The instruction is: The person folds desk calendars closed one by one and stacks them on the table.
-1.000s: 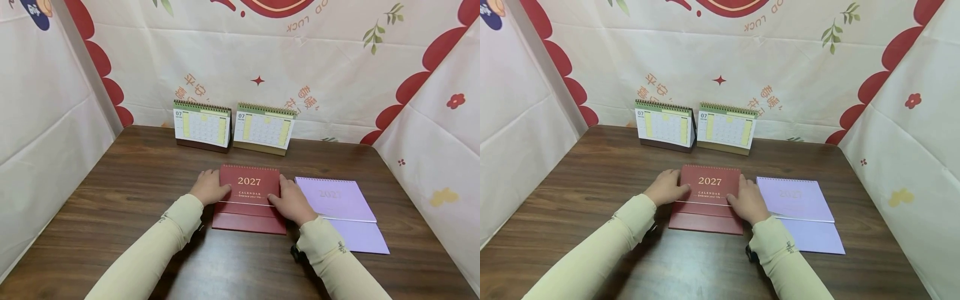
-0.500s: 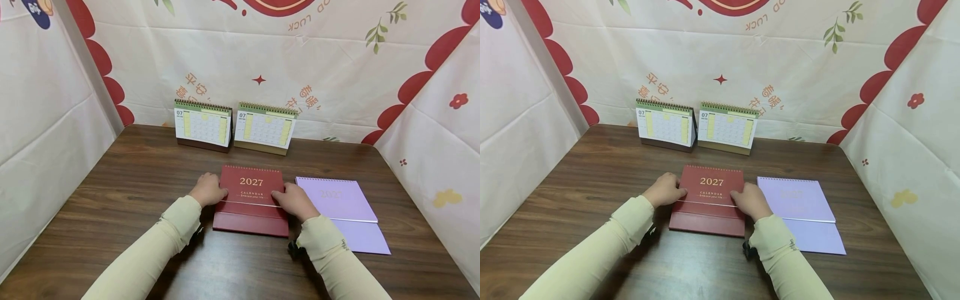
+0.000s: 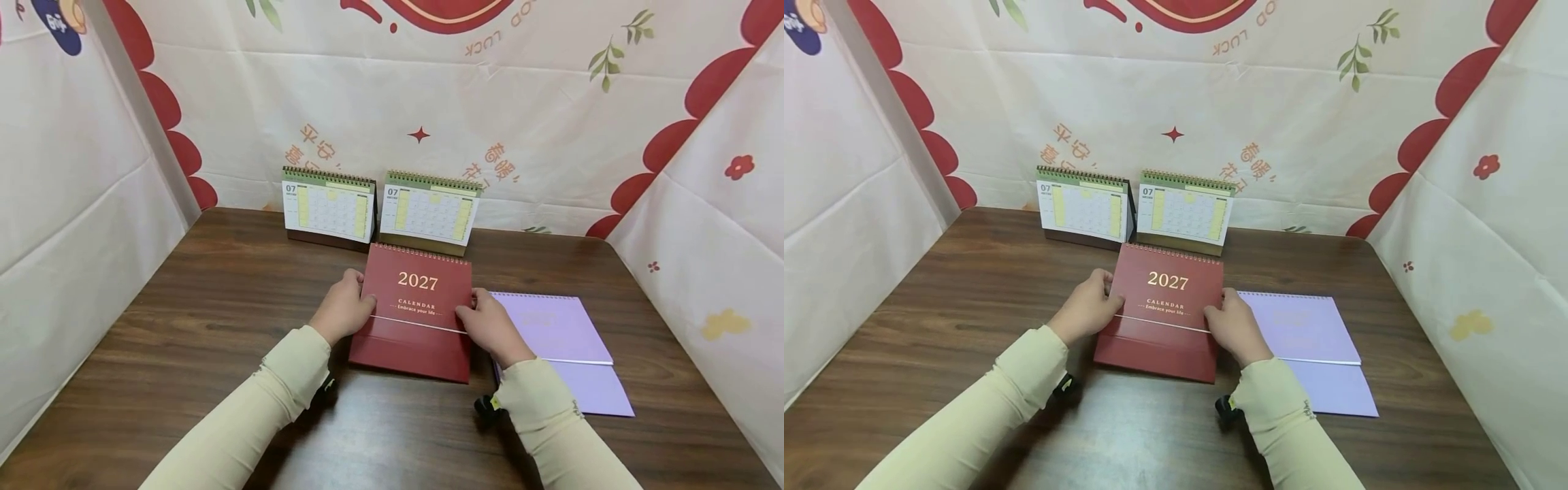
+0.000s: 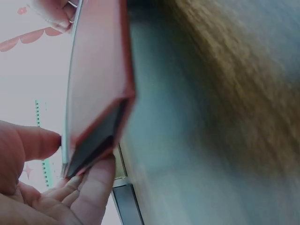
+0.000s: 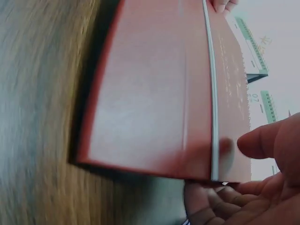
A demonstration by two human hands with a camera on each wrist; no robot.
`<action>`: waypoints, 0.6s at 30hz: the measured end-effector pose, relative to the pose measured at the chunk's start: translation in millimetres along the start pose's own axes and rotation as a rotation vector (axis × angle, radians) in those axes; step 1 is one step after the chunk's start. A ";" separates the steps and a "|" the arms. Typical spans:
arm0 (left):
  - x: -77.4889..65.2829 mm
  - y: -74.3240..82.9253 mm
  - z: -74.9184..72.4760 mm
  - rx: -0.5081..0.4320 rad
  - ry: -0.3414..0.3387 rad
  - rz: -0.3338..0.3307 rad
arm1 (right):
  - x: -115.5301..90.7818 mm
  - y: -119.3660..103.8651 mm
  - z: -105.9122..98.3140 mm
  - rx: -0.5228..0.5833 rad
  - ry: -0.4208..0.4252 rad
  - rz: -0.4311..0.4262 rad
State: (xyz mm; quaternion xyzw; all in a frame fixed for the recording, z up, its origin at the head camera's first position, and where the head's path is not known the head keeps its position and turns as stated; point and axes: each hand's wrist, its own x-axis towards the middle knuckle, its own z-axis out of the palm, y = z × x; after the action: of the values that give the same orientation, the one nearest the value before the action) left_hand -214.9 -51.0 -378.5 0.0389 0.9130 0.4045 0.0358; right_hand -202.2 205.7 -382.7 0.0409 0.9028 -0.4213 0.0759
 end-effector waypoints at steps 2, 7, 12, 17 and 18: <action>-0.5 2.0 1.3 -0.014 -0.005 0.009 | -0.4 0.8 -4.7 -0.010 0.004 -0.012; -1.6 7.5 5.6 -0.035 -0.056 0.056 | -1.1 6.6 -18.5 -0.031 0.029 -0.047; -0.6 15.6 12.8 -0.075 -0.072 0.095 | -1.0 13.1 -36.2 -0.038 0.021 -0.073; 0.7 30.9 24.4 -0.146 -0.098 0.122 | -1.4 22.6 -59.7 -0.087 0.011 -0.098; 0.7 35.2 27.9 -0.161 -0.110 0.129 | -1.9 25.5 -65.4 -0.101 0.007 -0.104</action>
State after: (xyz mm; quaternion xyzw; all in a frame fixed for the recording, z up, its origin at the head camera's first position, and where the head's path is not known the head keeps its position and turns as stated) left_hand -211.4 -6.8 -371.1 0.1166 0.8699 0.4752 0.0626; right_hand -203.5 272.2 -360.2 -0.0085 0.9241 -0.3783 0.0526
